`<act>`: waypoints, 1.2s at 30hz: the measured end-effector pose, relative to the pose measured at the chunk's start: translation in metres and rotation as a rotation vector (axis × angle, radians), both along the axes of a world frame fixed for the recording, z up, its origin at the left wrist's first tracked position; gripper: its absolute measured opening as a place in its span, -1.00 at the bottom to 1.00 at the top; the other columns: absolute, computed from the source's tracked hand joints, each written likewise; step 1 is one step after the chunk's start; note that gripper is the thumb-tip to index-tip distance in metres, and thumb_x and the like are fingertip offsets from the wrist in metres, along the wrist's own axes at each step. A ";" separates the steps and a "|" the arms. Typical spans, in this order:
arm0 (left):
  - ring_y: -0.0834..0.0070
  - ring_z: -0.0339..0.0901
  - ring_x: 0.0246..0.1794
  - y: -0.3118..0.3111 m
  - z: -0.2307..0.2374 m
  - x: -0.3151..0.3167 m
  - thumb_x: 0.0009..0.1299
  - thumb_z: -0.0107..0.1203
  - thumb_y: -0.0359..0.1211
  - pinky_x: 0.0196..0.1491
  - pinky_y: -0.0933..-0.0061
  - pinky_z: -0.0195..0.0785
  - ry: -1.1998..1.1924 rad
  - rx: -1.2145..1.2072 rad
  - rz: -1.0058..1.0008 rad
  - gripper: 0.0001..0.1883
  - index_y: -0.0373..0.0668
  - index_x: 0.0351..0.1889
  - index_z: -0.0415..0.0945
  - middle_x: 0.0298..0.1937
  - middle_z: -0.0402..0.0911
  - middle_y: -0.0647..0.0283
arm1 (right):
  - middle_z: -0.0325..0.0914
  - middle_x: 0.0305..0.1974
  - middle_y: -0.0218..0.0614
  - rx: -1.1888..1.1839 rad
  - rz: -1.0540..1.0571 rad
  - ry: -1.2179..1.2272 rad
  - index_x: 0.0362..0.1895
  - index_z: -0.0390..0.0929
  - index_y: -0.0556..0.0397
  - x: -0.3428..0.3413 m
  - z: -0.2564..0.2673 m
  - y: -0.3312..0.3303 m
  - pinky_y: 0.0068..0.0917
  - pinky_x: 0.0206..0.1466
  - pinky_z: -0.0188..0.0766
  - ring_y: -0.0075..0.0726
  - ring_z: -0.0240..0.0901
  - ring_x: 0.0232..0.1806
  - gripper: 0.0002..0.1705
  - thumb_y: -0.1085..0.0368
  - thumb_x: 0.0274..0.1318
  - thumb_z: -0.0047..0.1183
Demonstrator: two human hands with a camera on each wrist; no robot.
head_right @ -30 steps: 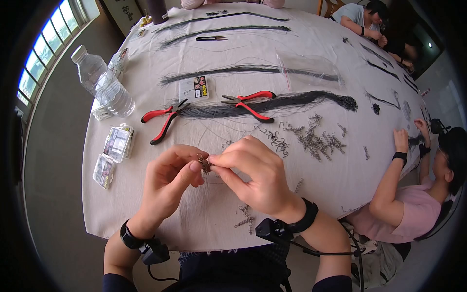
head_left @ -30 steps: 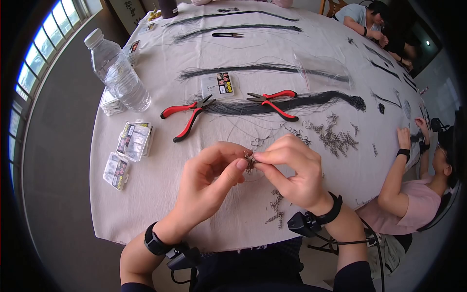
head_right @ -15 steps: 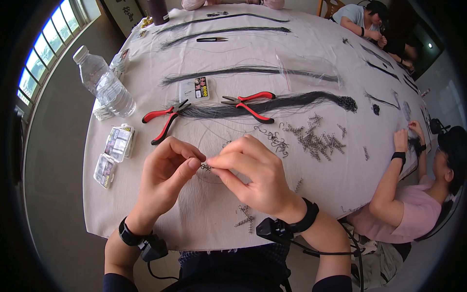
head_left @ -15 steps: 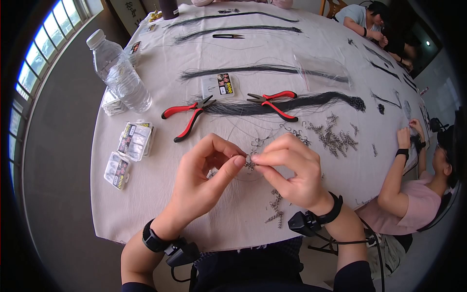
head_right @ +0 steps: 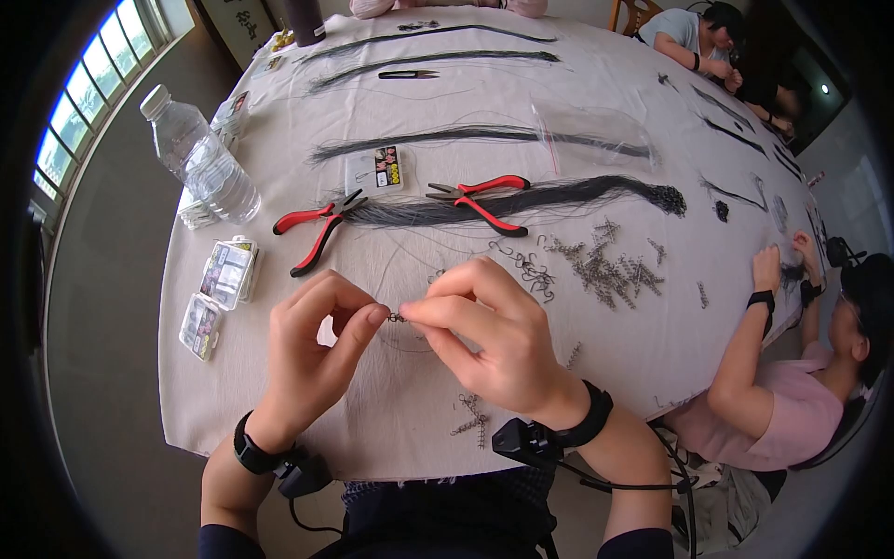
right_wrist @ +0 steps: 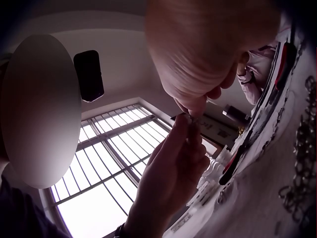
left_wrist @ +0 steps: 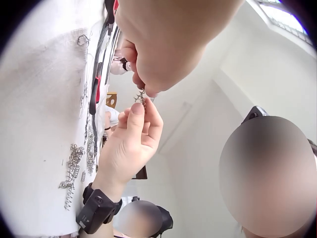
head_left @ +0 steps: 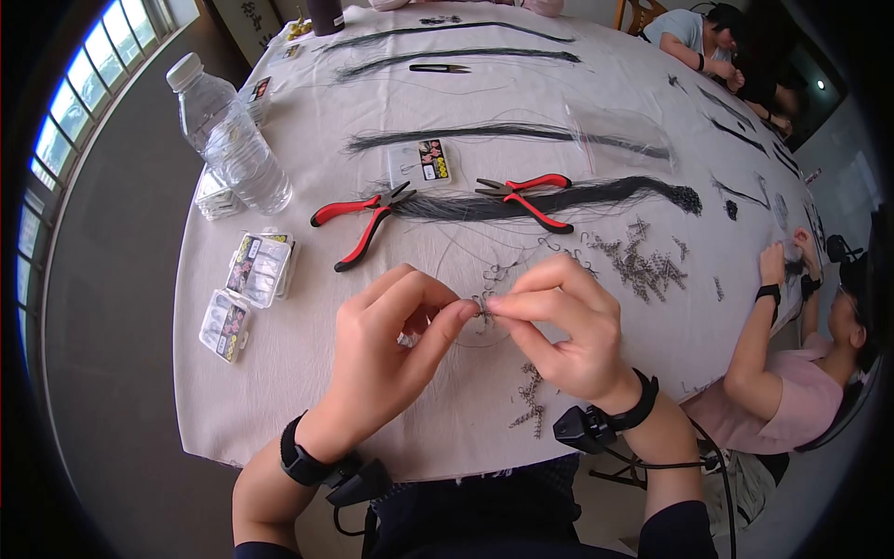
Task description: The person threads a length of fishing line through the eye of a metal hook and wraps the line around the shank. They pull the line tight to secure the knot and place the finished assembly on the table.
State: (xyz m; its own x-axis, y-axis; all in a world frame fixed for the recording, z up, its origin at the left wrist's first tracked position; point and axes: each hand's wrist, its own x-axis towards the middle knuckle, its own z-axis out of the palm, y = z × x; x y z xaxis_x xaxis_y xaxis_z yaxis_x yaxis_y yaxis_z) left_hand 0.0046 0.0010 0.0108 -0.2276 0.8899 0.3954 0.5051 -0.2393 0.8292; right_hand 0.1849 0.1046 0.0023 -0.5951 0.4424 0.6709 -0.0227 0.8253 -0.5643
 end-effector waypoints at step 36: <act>0.67 0.05 -0.63 -0.001 0.000 -0.004 0.71 -0.26 -0.04 -0.49 0.52 -0.06 -0.501 -0.467 -0.263 -0.33 -0.11 -0.73 0.22 -0.70 0.20 0.45 | 0.54 -0.30 -0.30 -0.059 0.049 0.010 -0.18 0.66 0.03 0.002 0.006 0.001 -0.44 -0.37 0.45 -0.28 0.53 -0.37 -0.66 0.63 -0.08 0.26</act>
State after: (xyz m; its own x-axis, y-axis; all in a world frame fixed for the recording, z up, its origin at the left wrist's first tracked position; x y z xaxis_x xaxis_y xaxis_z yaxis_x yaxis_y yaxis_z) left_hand 0.0006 -0.0004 0.0112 -0.0367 0.9903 -0.1339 0.0128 0.1344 0.9908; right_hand 0.1868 0.1057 0.0080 -0.6104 0.4521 0.6504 -0.0677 0.7883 -0.6115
